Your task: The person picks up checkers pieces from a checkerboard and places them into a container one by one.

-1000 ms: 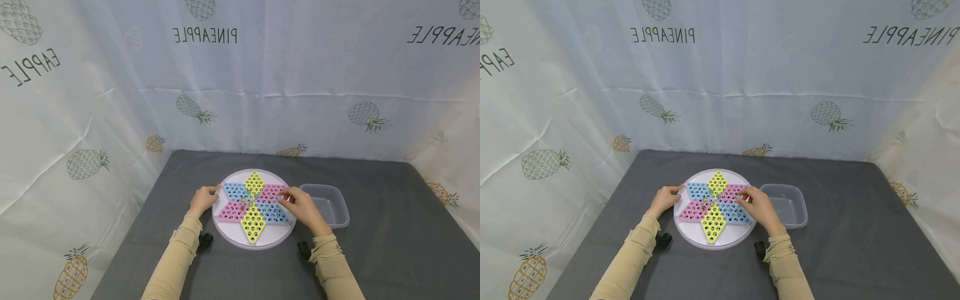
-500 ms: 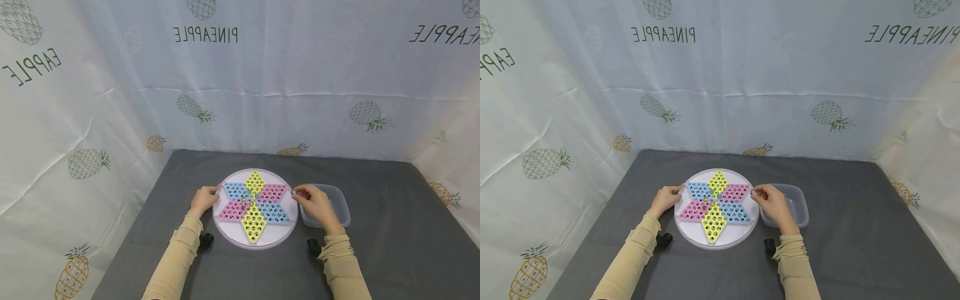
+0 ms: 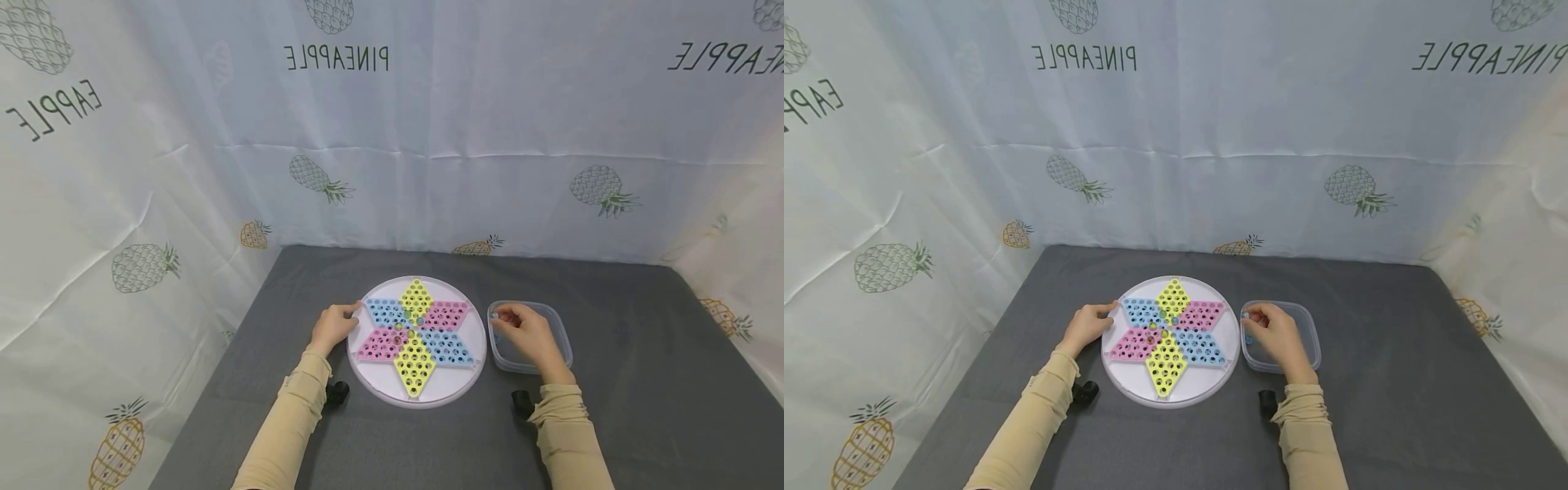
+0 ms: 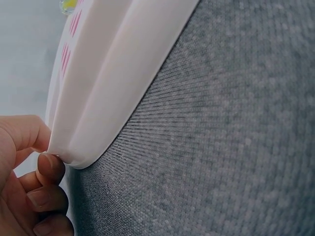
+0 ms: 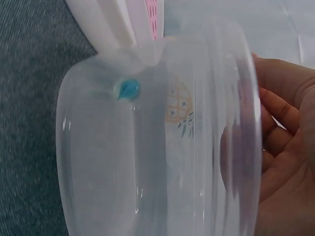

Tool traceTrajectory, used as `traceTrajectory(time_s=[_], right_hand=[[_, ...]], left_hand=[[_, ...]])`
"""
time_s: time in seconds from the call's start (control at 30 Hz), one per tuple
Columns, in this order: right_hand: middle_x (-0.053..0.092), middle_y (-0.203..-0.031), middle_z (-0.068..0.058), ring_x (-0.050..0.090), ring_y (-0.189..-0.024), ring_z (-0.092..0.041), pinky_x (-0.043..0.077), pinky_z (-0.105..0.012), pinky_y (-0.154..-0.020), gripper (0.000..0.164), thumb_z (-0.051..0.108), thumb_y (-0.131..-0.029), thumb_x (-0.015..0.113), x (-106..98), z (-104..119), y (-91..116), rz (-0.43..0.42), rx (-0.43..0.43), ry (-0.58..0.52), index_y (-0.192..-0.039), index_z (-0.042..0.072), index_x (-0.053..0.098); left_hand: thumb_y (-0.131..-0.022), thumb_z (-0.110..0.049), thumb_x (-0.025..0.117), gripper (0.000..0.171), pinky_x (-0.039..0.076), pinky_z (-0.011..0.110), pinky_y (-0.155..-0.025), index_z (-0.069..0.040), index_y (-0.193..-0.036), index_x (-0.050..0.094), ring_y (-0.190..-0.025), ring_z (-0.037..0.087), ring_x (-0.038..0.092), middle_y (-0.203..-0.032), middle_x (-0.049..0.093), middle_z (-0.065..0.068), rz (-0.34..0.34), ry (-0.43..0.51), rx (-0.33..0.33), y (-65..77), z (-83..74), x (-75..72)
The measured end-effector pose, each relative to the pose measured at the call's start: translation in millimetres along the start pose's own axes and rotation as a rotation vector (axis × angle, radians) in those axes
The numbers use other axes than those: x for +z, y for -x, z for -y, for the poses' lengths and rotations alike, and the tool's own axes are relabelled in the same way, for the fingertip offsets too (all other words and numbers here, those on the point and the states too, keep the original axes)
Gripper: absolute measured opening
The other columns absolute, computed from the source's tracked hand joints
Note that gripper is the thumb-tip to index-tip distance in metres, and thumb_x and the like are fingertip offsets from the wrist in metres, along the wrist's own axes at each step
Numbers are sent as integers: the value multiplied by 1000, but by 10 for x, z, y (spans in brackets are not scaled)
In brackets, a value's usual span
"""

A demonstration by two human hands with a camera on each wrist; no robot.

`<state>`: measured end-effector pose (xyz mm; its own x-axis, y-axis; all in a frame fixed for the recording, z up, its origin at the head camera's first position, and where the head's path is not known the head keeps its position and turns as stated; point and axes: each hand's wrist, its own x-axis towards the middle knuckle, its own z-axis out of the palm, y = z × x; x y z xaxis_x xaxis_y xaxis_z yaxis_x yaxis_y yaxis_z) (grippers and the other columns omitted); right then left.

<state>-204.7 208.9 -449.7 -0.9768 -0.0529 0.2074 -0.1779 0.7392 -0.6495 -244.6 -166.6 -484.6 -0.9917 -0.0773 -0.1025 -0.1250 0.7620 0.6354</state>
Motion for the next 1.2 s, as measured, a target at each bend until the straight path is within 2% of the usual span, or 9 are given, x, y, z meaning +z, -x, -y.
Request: traceTrajectory(time_s=[0.13,0.4,0.5,0.6,0.73,1.0,1.2], right_hand=[[63,-86,-8,52,-73,-14,42,-24,-63,23,19,-84,67,-10,-50,-17,15,19,14,-102,4,66],[64,-89,-9,56,-77,-18,43,-29,-64,28,22,-86,65,-10,-133,-48,68,57,34,-105,2,65],[64,-87,-9,55,-76,-18,43,-28,-63,27,22,-86,65,1,-164,-65,76,60,39,-105,2,65],[63,-86,-9,55,-76,-18,42,-28,-63,27,22,-85,65,18,-199,-81,87,60,48,-103,2,65],[64,-87,-11,57,-78,-20,44,-30,-64,26,21,-85,66,44,-250,-102,110,56,56,-102,1,65],[65,-90,-14,61,-84,-26,49,-39,-70,25,17,-86,64,70,-299,-135,153,51,42,-103,0,64],[65,-88,-14,61,-83,-26,49,-40,-71,23,16,-86,64,76,-298,-154,177,42,51,-101,0,64]], left_hand=[[-85,-21,58,43,40,34,-72,-23,-128,58,-94,21,55,-133,55,9,-3,-3,-2,4,1,-3],[-85,-22,58,43,37,31,-64,-25,-128,58,-81,21,51,-133,55,9,0,2,-4,11,9,-7],[-85,-21,58,43,34,29,-59,-25,-128,58,-70,18,45,-133,55,8,-1,4,1,14,16,-6],[-84,-20,57,44,31,28,-54,-25,-128,58,-57,17,32,-133,55,8,0,24,5,17,23,-3],[-84,-19,57,43,28,28,-51,-24,-128,58,-52,15,24,-133,55,9,-2,34,7,23,26,6],[-85,-20,57,43,28,28,-50,-24,-127,58,-51,14,24,-133,55,10,1,41,3,23,24,18],[-85,-20,57,43,29,28,-51,-24,-127,59,-51,14,25,-133,55,9,-2,52,11,16,19,14]])
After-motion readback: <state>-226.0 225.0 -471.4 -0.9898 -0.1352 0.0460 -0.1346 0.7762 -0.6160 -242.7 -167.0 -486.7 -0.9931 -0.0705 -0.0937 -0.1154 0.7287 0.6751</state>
